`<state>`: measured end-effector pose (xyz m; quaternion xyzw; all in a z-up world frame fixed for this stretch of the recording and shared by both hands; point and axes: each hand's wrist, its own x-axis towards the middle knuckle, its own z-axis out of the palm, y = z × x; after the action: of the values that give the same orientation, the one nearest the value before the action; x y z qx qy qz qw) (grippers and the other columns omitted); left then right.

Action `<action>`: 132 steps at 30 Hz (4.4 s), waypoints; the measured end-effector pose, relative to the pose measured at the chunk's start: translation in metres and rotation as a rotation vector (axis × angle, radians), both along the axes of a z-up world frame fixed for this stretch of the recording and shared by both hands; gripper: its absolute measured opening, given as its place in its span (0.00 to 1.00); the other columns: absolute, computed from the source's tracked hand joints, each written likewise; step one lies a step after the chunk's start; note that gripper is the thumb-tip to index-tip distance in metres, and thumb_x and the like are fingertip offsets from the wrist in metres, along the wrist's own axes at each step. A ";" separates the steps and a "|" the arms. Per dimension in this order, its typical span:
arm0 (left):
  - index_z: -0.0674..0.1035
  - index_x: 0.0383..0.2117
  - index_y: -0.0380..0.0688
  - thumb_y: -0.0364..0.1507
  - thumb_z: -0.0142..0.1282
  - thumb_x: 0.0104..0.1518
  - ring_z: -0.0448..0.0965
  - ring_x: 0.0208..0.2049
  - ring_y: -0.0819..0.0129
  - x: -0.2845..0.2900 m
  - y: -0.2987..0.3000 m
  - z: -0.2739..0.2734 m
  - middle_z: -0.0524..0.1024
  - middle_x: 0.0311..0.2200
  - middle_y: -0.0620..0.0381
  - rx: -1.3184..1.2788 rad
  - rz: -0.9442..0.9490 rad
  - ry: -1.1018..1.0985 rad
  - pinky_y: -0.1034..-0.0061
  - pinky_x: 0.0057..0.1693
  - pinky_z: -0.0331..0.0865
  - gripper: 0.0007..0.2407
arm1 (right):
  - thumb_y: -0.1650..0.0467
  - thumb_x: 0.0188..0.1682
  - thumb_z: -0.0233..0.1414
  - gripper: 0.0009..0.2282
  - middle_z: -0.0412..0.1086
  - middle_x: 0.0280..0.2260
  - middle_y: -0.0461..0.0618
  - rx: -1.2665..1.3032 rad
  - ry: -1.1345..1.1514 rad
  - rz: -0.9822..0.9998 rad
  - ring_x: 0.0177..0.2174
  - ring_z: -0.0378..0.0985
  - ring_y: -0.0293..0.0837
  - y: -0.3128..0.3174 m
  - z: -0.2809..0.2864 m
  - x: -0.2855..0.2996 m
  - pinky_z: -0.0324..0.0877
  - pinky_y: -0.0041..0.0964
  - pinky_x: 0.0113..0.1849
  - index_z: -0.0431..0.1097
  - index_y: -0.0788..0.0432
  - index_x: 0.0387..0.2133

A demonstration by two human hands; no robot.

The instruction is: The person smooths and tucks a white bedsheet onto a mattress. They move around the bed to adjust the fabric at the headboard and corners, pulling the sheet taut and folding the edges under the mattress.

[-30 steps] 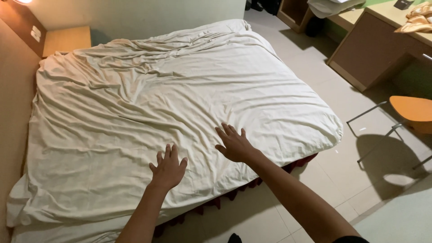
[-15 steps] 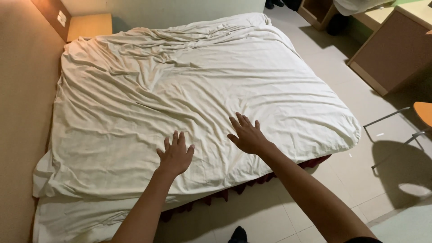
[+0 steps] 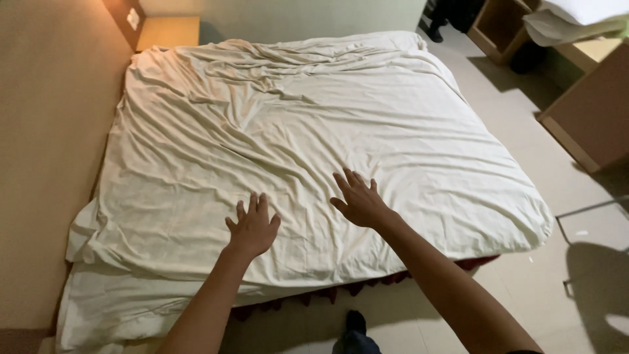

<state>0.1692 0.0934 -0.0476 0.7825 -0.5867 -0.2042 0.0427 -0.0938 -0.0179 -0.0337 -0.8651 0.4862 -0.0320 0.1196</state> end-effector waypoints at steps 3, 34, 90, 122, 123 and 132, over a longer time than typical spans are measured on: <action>0.44 0.73 0.53 0.48 0.38 0.66 0.34 0.74 0.42 0.008 -0.004 -0.001 0.34 0.75 0.54 0.002 0.052 0.007 0.34 0.71 0.36 0.32 | 0.54 0.56 0.45 0.33 0.35 0.72 0.57 -0.002 -0.015 0.070 0.70 0.39 0.59 -0.019 -0.003 0.010 0.42 0.74 0.62 0.42 0.51 0.71; 0.43 0.73 0.48 0.47 0.37 0.66 0.34 0.74 0.39 -0.013 -0.035 0.009 0.34 0.75 0.50 -0.098 0.494 -0.007 0.31 0.70 0.36 0.33 | 0.53 0.55 0.44 0.32 0.36 0.72 0.57 -0.027 0.005 0.527 0.70 0.38 0.58 -0.158 0.009 0.066 0.42 0.73 0.62 0.43 0.49 0.71; 0.44 0.73 0.49 0.47 0.36 0.67 0.35 0.74 0.39 -0.181 0.016 0.008 0.35 0.75 0.50 -0.121 0.897 0.007 0.31 0.69 0.38 0.32 | 0.54 0.56 0.44 0.31 0.38 0.72 0.58 -0.008 -0.013 0.876 0.70 0.39 0.59 -0.150 0.023 0.001 0.42 0.75 0.62 0.45 0.49 0.70; 0.46 0.72 0.45 0.48 0.39 0.66 0.35 0.73 0.37 -0.275 0.073 -0.058 0.35 0.74 0.46 -0.234 1.359 -0.014 0.32 0.69 0.38 0.33 | 0.52 0.56 0.42 0.32 0.37 0.72 0.57 -0.006 0.051 1.384 0.69 0.39 0.58 -0.091 -0.008 0.031 0.42 0.71 0.63 0.44 0.50 0.70; 0.46 0.72 0.44 0.48 0.39 0.66 0.35 0.72 0.35 -0.272 0.082 -0.083 0.35 0.74 0.44 -0.296 1.354 -0.057 0.33 0.69 0.39 0.33 | 0.52 0.56 0.42 0.32 0.36 0.72 0.57 -0.010 0.053 1.416 0.69 0.39 0.58 -0.086 -0.013 0.033 0.42 0.71 0.63 0.44 0.51 0.70; 0.45 0.72 0.46 0.48 0.39 0.65 0.39 0.73 0.39 -0.339 0.152 -0.030 0.37 0.75 0.47 -0.158 1.584 -0.102 0.33 0.69 0.38 0.33 | 0.53 0.56 0.42 0.32 0.37 0.72 0.58 -0.004 0.026 1.559 0.70 0.39 0.58 -0.028 -0.008 0.030 0.42 0.72 0.62 0.45 0.52 0.70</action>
<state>-0.1699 0.2455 -0.0773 0.9698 0.1300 -0.0350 0.2034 -0.0641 -0.0463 -0.0413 -0.9576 -0.2607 0.0706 0.1004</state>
